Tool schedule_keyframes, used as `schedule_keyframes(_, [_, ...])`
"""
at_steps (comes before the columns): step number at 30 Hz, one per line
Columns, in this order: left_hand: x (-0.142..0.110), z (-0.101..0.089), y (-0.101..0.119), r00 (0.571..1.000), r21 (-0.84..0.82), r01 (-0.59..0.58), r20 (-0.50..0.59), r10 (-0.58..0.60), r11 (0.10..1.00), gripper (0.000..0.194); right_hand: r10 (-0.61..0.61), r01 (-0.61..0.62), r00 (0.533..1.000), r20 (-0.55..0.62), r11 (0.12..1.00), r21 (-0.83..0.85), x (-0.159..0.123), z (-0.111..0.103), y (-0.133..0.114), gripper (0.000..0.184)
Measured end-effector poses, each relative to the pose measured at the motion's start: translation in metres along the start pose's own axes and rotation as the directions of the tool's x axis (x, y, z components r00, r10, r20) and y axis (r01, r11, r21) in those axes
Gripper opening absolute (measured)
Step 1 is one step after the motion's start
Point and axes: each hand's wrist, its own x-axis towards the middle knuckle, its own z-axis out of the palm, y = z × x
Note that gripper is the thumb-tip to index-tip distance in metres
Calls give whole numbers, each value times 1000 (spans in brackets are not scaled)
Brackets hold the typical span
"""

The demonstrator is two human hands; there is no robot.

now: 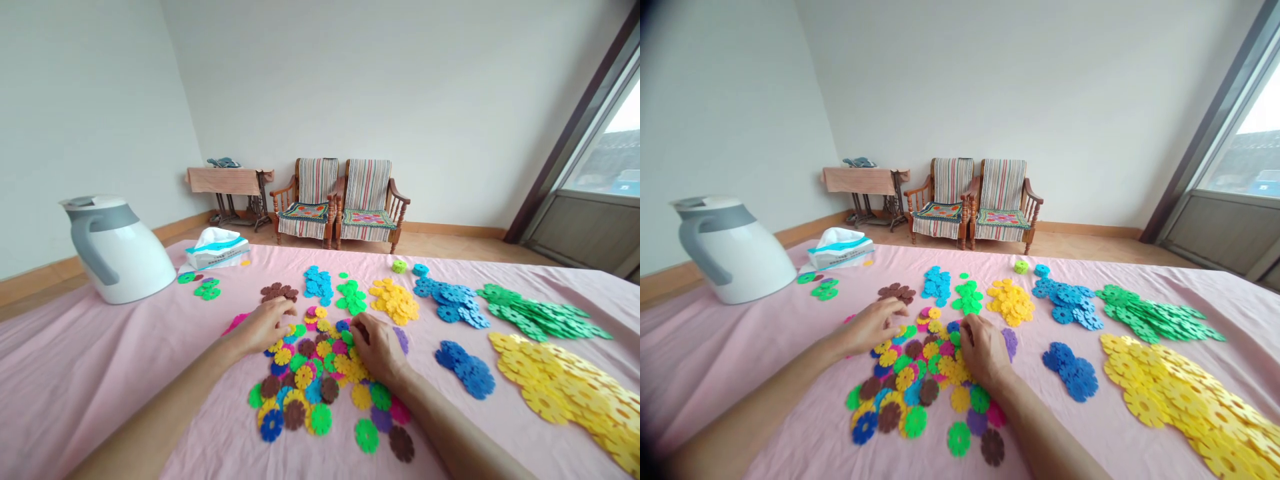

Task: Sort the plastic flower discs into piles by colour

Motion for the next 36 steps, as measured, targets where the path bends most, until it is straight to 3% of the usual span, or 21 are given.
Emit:
schedule_keyframes(2, [-1,-3,1,1000,-4,0,-12,0,1000,10,0,0,1000,1,1000,-1,0,0,0,15])
schedule_keyframes(7, [-5,-11,5,972,-66,-17,231,31,998,8,-3,3,1000,9,1000,1,0,0,0,14])
schedule_keyframes(13, [-5,-9,6,990,-27,-6,139,9,1000,17,-1,1,1000,11,1000,-5,0,1,0,15])
schedule_keyframes(22, [-5,-1,5,991,-27,31,134,-27,999,10,2,-2,1000,19,1000,-2,-1,0,0,14])
schedule_keyframes(30, [-3,3,-1,991,-236,105,105,-82,966,10,10,-10,1000,19,1000,-4,0,0,0,14])
schedule_keyframes(36, [16,4,2,968,-544,215,6,-253,811,14,4,-4,1000,14,1000,9,0,1,2,14])
